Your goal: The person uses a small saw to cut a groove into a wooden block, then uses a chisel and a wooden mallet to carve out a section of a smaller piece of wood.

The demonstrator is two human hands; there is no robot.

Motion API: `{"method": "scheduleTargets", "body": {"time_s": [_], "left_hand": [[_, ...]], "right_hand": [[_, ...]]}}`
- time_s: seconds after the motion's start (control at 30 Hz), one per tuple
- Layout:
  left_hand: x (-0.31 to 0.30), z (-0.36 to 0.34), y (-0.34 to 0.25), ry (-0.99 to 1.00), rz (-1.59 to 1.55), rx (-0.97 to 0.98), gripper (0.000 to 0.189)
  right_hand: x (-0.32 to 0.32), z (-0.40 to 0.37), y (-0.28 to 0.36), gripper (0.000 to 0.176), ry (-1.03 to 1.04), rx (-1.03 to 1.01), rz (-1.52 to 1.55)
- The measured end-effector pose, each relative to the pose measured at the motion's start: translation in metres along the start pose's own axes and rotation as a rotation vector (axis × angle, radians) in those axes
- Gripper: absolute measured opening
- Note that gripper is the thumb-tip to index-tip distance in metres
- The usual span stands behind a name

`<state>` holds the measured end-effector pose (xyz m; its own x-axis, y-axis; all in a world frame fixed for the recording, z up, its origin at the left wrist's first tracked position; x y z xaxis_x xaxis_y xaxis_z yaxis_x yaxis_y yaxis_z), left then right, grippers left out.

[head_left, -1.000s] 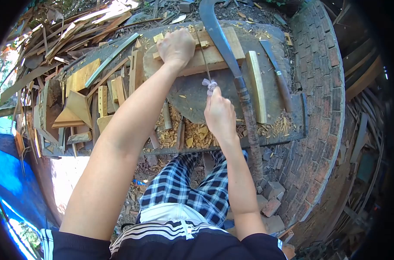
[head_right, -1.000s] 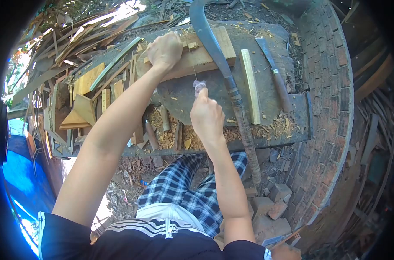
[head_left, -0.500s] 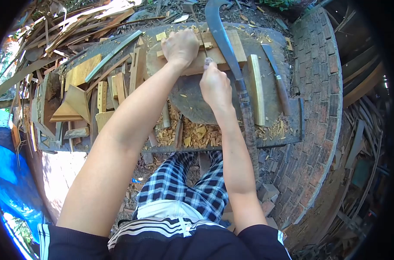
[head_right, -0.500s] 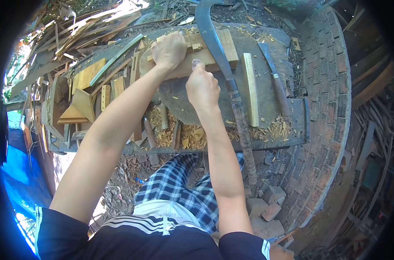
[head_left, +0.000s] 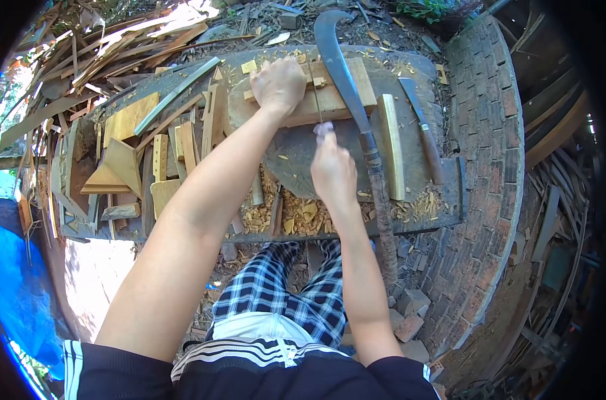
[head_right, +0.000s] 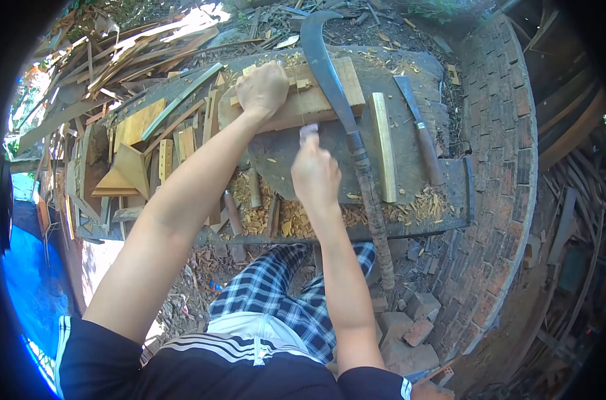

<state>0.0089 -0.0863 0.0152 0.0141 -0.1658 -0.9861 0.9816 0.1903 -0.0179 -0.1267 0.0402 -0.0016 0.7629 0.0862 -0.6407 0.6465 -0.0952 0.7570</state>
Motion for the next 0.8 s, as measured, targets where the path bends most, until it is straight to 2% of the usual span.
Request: {"method": "scheduleTargets", "body": {"time_s": [0.1, 0.17, 0.2, 0.3, 0.37, 0.43, 0.47, 0.5, 0.6, 0.7, 0.8], "left_hand": [[0.001, -0.004, 0.001, -0.033, 0.018, -0.002, 0.041], [0.002, -0.002, 0.0, -0.004, -0.004, 0.017, 0.041], [0.0, -0.001, -0.001, -0.012, -0.003, 0.019, 0.041], [0.003, -0.001, -0.001, 0.026, 0.014, 0.018, 0.042], [0.001, -0.001, -0.001, 0.004, 0.033, 0.015, 0.042], [0.001, 0.001, 0.0, -0.006, 0.022, 0.006, 0.042], [0.0, -0.001, 0.0, -0.014, 0.011, 0.003, 0.042], [-0.001, -0.003, -0.001, -0.011, 0.01, 0.001, 0.042], [0.0, -0.001, -0.001, 0.086, 0.037, -0.026, 0.031], [0.002, 0.0, -0.002, 0.053, 0.048, -0.007, 0.032], [0.005, -0.002, 0.001, 0.009, 0.034, 0.0, 0.042]], "right_hand": [[0.01, -0.016, -0.023, 0.027, 0.084, 0.091, -0.033], [0.005, 0.011, -0.007, 0.027, -0.043, -0.071, 0.086], [0.007, 0.029, -0.003, 0.027, 0.015, -0.013, 0.007], [0.005, 0.026, 0.004, 0.027, -0.011, -0.041, 0.017], [0.0, 0.005, -0.004, 0.026, -0.005, -0.028, 0.035], [0.004, -0.007, -0.014, 0.024, 0.086, 0.065, -0.037], [-0.002, -0.005, -0.001, 0.022, 0.01, -0.063, 0.04], [0.001, 0.006, 0.002, 0.022, 0.014, -0.062, 0.038], [0.008, 0.039, 0.003, 0.026, 0.022, -0.021, -0.034], [0.004, -0.009, -0.009, 0.027, 0.066, 0.037, -0.034], [0.005, -0.019, -0.011, 0.028, 0.084, 0.041, -0.037]]}}
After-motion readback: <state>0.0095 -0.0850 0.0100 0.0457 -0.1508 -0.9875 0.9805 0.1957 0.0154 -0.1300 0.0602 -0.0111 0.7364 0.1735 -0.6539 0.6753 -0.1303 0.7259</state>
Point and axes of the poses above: each hand's wrist, its own z-axis towards the middle knuckle, its own x-axis out of the palm, y = z × x, the point moved 9 cm from there along z, towards the middle knuckle, and after that the axes turned 15 degrees about z, right-handed, at the moved point
